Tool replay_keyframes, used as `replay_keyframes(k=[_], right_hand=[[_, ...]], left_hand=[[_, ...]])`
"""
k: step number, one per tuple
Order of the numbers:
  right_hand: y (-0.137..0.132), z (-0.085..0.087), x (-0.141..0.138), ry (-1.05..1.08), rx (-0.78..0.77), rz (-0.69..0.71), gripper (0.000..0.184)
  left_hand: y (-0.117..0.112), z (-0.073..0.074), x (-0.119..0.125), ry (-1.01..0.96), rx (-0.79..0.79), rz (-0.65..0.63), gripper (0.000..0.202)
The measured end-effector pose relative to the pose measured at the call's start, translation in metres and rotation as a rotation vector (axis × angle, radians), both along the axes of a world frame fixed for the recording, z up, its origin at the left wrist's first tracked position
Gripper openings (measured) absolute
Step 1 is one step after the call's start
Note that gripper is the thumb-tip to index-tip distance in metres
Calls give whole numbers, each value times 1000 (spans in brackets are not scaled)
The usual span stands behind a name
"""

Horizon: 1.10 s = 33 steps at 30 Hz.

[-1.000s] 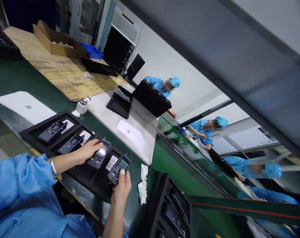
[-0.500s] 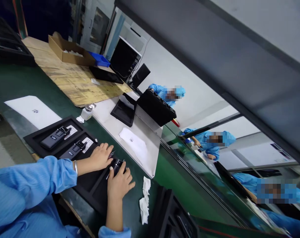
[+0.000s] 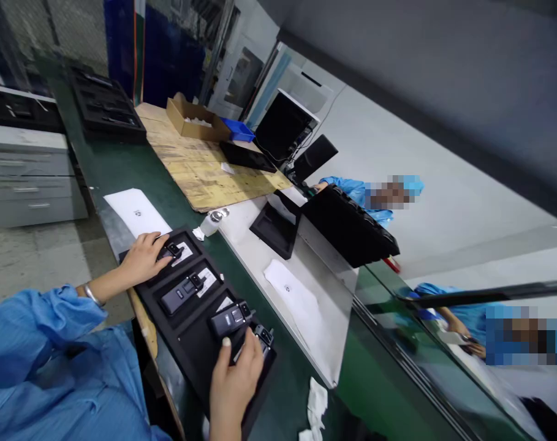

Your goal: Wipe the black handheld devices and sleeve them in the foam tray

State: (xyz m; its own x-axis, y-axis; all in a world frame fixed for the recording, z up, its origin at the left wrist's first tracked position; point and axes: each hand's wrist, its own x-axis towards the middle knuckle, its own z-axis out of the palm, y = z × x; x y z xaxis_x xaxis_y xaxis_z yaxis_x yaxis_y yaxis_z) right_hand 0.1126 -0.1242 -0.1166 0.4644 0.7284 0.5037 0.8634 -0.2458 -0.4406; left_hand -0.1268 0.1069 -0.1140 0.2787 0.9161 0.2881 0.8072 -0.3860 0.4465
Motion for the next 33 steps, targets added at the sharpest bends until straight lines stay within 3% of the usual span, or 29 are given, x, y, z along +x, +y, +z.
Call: replay_keyframes(k=[3,6,12,15,18,21,23,28,33], right_hand=[[20,-4,-40,-1,-56,223,48],[15,-18,-60,9,-127,273,45],[-47,-42,-42,59,-83,133,36],[-69,-40,-30,94,-35,40,37],[-72,-29,-25,167,22,-87,41],[-53,-14,-31,190,11,-147,44],[-29,-6,-41,153,-79,-124,49],[32,11,-66,101,-525,-112,61],[50,25,-68,148,-724,-119,71]], left_hand=[[8,-10,-20,-17,-74,8,59],[8,-10,-21,-58,-90,-15,57],[-15,-5,-7,-106,-136,-134,50],[-33,-7,5,-132,-159,-230,47],[-44,-7,11,-158,-155,-331,45],[-49,0,15,-110,-95,-454,45],[-53,10,21,-1,-84,-492,48],[-71,33,54,333,-185,-414,69],[-75,41,73,316,-317,-394,85]])
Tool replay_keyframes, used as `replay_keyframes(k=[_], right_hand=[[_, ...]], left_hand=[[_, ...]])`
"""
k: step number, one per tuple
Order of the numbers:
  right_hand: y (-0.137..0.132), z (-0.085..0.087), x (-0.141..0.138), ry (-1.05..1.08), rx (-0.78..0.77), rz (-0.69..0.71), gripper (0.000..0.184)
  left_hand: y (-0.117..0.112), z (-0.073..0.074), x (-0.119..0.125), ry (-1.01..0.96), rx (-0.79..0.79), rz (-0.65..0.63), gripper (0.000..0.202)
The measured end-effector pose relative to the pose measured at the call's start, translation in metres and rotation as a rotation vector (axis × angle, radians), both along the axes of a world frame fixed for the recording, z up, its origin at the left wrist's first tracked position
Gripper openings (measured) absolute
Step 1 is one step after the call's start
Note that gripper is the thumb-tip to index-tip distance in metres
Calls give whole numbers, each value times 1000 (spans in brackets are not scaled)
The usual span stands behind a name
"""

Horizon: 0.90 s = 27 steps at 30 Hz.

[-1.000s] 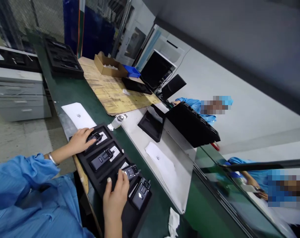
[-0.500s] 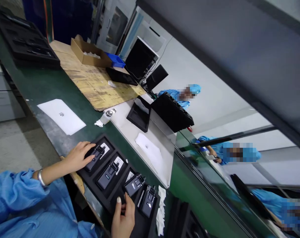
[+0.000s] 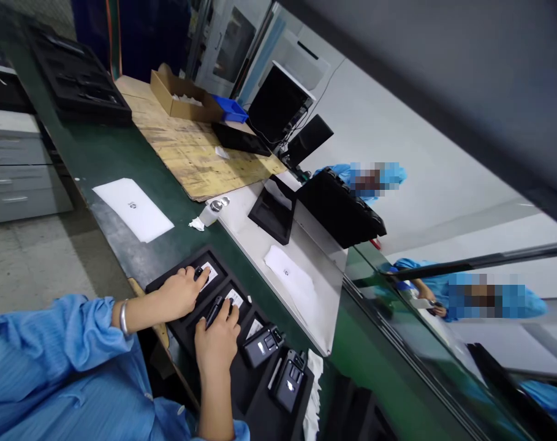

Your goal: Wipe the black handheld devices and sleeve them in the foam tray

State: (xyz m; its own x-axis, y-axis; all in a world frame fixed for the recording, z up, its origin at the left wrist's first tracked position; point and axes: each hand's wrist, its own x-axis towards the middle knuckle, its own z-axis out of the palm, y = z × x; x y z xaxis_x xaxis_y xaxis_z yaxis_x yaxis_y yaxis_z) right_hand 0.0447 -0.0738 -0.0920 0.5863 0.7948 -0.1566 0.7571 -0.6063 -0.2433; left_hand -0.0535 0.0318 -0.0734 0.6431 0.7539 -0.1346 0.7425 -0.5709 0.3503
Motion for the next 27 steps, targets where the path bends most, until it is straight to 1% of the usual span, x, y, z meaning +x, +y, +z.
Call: replay_keyframes(k=[3,5,6,7,9,10,12,13,15,16,17,18,21,24,27], right_hand=[[0,0,8,47,29,-11,77],[-4,-4,17,149,156,-54,80],[-6,-8,22,251,259,-94,82],[-10,-12,27,395,378,-145,84],[-19,-19,37,765,616,-254,88],[-24,-21,40,949,713,-296,89],[-33,-22,42,1222,847,-334,86],[-37,-21,41,1298,899,-334,82],[-42,-17,36,1372,979,-355,76],[-44,-15,32,1377,1011,-387,75],[-45,-14,28,1367,1038,-431,75],[-46,-13,25,1346,1061,-480,75],[-49,-15,19,1303,1101,-603,77],[-53,-19,17,1319,1116,-659,80],[-55,-20,16,1336,1131,-701,83]], left_hand=[[7,-2,-3,-76,-57,29,95],[13,-6,-8,-187,-130,76,95],[16,-8,-12,-259,-182,102,93],[19,-11,-15,-334,-242,122,90],[20,-14,-19,-468,-371,132,79],[18,-16,-19,-507,-422,118,74],[11,-18,-17,-615,-563,76,65],[5,-18,-14,-699,-666,58,64],[-8,-19,-5,-886,-910,38,68],[-15,-20,0,-960,-1021,39,71],[-21,-21,5,-1002,-1103,46,75],[-26,-22,10,-1010,-1145,54,77],[-37,-27,20,-988,-1199,65,79],[-40,-31,24,-975,-1222,71,79],[-41,-32,26,-977,-1234,77,77]])
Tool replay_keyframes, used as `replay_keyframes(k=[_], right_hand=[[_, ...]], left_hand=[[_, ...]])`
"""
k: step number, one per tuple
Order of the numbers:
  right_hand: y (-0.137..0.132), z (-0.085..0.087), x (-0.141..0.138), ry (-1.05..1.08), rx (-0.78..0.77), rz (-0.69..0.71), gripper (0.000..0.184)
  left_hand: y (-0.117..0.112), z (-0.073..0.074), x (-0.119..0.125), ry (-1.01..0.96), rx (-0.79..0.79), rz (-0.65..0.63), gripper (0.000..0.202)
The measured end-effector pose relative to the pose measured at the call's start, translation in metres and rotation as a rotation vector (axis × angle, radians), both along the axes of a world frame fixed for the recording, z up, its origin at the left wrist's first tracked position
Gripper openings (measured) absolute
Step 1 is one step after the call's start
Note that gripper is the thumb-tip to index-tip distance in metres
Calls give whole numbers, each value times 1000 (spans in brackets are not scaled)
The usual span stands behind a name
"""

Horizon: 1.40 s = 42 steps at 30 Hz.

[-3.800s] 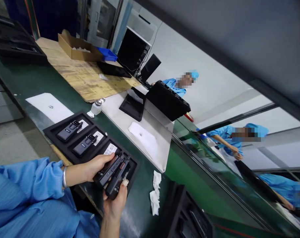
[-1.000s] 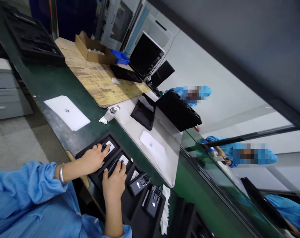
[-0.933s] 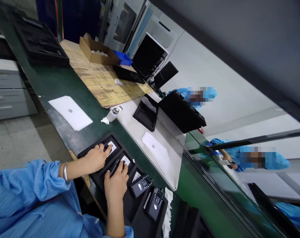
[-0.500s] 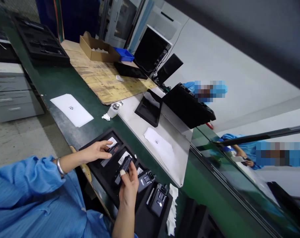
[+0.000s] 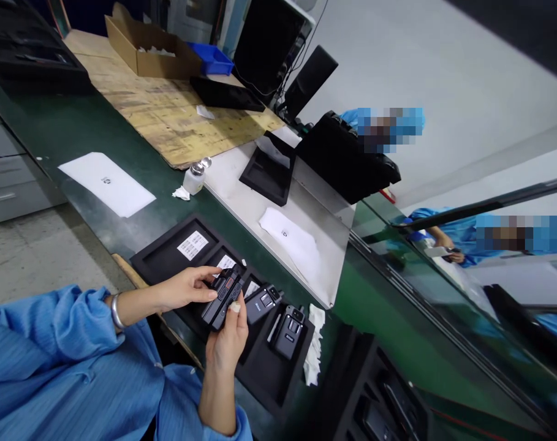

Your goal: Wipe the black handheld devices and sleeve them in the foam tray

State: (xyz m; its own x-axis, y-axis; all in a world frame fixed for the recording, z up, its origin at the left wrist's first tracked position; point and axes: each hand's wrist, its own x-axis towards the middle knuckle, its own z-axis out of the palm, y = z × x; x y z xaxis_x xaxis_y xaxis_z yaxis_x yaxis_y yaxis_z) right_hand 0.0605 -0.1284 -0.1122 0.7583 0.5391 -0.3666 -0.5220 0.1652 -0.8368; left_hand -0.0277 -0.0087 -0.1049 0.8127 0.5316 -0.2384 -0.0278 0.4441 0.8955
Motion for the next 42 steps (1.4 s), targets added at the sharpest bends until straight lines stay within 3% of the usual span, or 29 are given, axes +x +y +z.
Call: replay_keyframes(k=[7,11,17,21,25,33,39,42], right_hand=[[2,-2,-6,-10,-7,-22,78],[5,0,2,-123,-17,30,74],[0,0,19,-325,234,234,75],[-14,-14,13,-343,195,332,73],[-22,-19,7,-360,199,344,73],[-24,-19,6,-400,162,347,73],[-22,-16,6,-394,113,397,80],[-16,-15,11,-422,46,387,80]], left_hand=[[-2,4,2,32,-19,-19,77],[7,11,5,-3,28,-54,77],[26,17,-2,-228,241,-195,91],[19,3,-17,-153,488,-195,83],[8,-4,-26,-102,629,-173,78],[6,3,-28,-96,732,-203,81],[2,5,-25,4,796,-195,95],[4,2,-23,7,799,-204,88]])
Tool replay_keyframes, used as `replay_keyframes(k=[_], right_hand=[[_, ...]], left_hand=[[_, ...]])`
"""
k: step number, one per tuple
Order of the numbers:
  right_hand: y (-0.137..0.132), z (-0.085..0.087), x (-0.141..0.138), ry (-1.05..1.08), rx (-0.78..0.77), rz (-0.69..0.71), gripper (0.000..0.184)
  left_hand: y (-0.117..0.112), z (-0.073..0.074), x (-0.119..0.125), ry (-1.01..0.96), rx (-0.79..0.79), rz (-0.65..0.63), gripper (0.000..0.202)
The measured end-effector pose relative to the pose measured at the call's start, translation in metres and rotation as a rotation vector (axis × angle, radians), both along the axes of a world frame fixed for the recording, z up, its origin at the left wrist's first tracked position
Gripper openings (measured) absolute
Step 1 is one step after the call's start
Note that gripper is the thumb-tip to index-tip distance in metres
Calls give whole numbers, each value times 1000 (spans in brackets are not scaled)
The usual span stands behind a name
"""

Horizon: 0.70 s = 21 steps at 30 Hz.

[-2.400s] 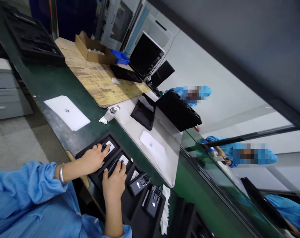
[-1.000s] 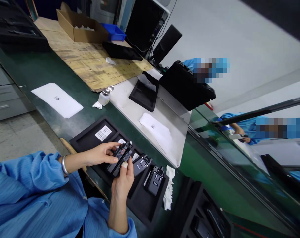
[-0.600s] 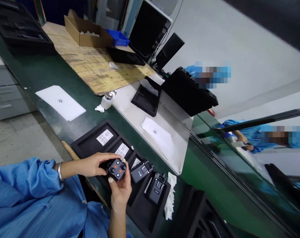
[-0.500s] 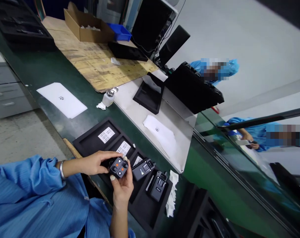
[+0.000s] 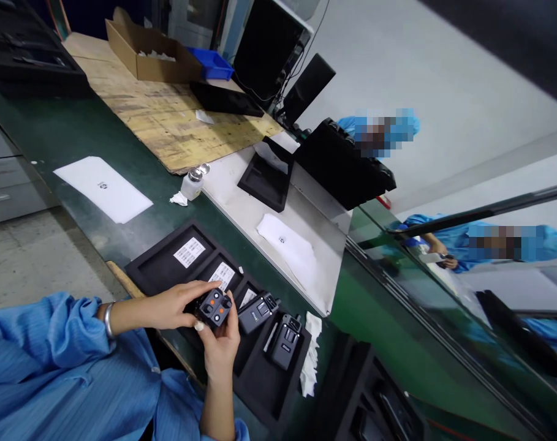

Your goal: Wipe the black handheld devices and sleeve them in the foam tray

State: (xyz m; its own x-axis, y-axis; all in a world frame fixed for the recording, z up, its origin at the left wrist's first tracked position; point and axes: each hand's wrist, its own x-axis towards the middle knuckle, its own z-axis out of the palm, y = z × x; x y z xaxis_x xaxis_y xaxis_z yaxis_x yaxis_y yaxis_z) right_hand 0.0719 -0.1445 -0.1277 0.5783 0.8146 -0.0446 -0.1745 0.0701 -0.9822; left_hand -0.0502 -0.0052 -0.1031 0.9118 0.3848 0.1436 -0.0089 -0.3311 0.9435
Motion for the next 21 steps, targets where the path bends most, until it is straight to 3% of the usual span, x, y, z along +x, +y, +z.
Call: replay_keyframes(k=[3,7,9,16,21], right_hand=[[10,0,8,-32,3,-90,73],[24,5,15,170,-31,-319,60],[28,10,14,328,-99,-347,58],[26,23,-4,358,-205,-303,53],[19,24,-4,412,-228,-329,52]], left_hand=[[7,-2,6,-26,-113,62,71],[18,-2,20,-127,-742,414,49],[19,0,25,-125,-969,474,41],[-5,27,27,-45,-1225,259,40],[-17,38,27,-74,-1273,243,44]])
